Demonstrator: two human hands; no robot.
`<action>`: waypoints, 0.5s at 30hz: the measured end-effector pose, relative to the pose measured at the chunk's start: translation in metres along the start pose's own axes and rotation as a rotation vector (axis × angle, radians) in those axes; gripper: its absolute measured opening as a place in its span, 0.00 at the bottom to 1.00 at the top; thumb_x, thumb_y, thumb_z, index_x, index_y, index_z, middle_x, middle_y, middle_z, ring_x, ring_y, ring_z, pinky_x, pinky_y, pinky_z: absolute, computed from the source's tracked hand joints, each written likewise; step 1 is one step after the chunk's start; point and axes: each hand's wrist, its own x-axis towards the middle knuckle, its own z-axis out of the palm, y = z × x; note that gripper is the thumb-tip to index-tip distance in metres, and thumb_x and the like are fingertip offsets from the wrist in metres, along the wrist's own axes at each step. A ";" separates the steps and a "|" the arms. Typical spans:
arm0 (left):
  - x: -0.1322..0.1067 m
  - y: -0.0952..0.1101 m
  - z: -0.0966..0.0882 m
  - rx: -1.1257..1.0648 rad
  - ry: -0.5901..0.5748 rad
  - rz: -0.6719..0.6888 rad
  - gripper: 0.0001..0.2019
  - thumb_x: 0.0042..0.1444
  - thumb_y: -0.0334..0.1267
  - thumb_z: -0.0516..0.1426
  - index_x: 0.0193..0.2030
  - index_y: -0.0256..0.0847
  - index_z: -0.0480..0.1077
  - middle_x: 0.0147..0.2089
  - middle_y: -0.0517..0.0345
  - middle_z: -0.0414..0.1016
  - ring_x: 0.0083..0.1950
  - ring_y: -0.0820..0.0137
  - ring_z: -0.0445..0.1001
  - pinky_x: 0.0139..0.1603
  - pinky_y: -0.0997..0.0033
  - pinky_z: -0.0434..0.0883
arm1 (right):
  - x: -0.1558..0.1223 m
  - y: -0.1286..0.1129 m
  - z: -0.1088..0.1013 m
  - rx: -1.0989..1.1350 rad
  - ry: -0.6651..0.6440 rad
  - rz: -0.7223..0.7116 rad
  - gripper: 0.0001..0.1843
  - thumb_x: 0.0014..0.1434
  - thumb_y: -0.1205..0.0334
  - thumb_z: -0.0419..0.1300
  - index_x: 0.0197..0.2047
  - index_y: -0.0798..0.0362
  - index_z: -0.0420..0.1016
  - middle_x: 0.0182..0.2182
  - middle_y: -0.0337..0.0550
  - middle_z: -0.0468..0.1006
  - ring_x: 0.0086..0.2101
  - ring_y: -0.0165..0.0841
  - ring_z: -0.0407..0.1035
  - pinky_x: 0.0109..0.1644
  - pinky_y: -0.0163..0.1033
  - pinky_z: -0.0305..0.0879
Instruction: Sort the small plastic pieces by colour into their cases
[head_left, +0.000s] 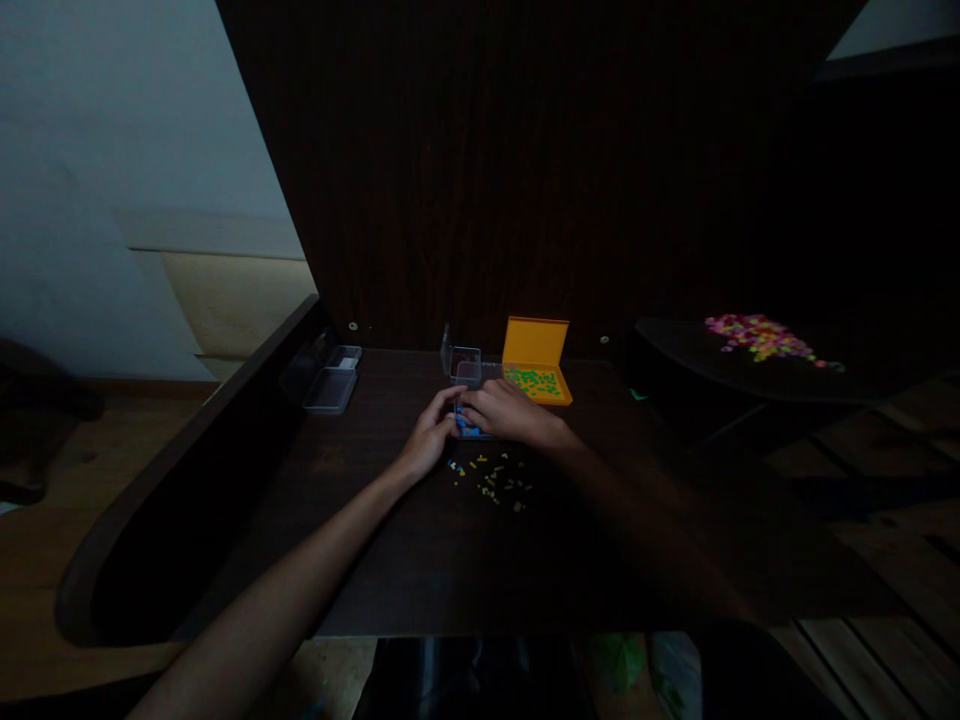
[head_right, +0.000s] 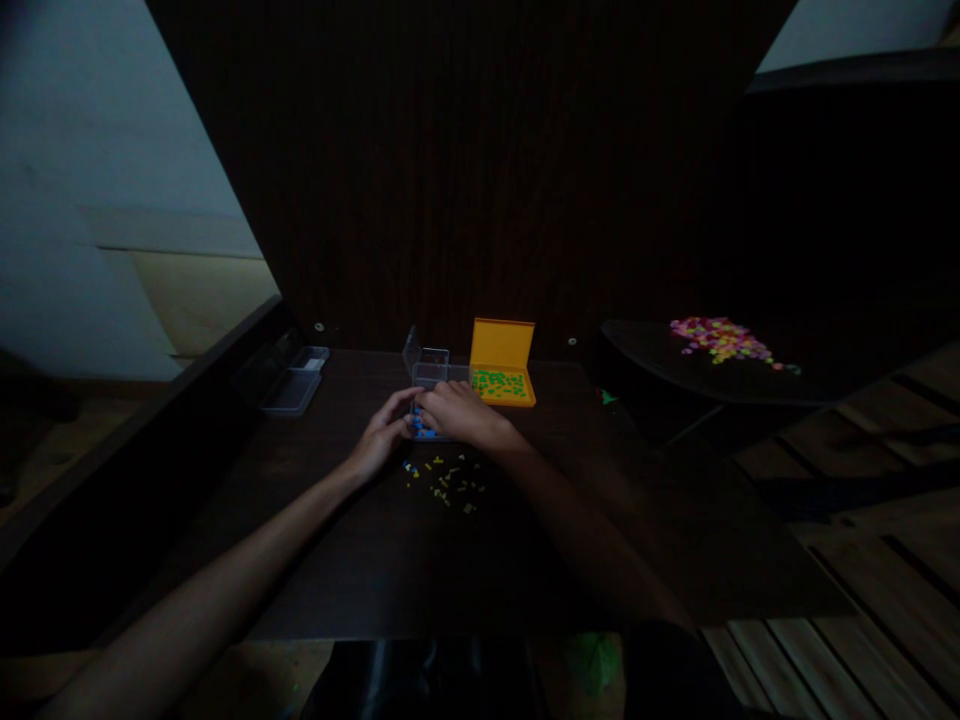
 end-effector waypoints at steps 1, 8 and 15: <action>0.000 0.000 0.000 0.002 0.000 0.003 0.30 0.41 0.27 0.53 0.55 0.41 0.69 0.52 0.56 0.73 0.55 0.61 0.68 0.58 0.63 0.65 | 0.000 0.001 0.000 -0.003 0.000 0.000 0.16 0.66 0.59 0.51 0.51 0.53 0.75 0.40 0.53 0.77 0.40 0.40 0.70 0.43 0.40 0.57; 0.001 0.002 -0.001 -0.004 0.014 0.012 0.29 0.42 0.27 0.53 0.54 0.42 0.69 0.55 0.56 0.71 0.58 0.61 0.67 0.61 0.62 0.63 | -0.003 -0.004 -0.008 -0.024 -0.029 -0.029 0.17 0.68 0.59 0.49 0.51 0.55 0.74 0.40 0.54 0.77 0.40 0.40 0.71 0.44 0.41 0.58; 0.000 0.002 -0.001 -0.013 0.025 0.008 0.28 0.43 0.27 0.53 0.54 0.42 0.69 0.53 0.56 0.72 0.56 0.61 0.68 0.60 0.61 0.64 | -0.002 -0.005 -0.010 -0.040 -0.011 -0.046 0.17 0.67 0.60 0.50 0.53 0.53 0.74 0.39 0.53 0.78 0.38 0.38 0.71 0.40 0.38 0.57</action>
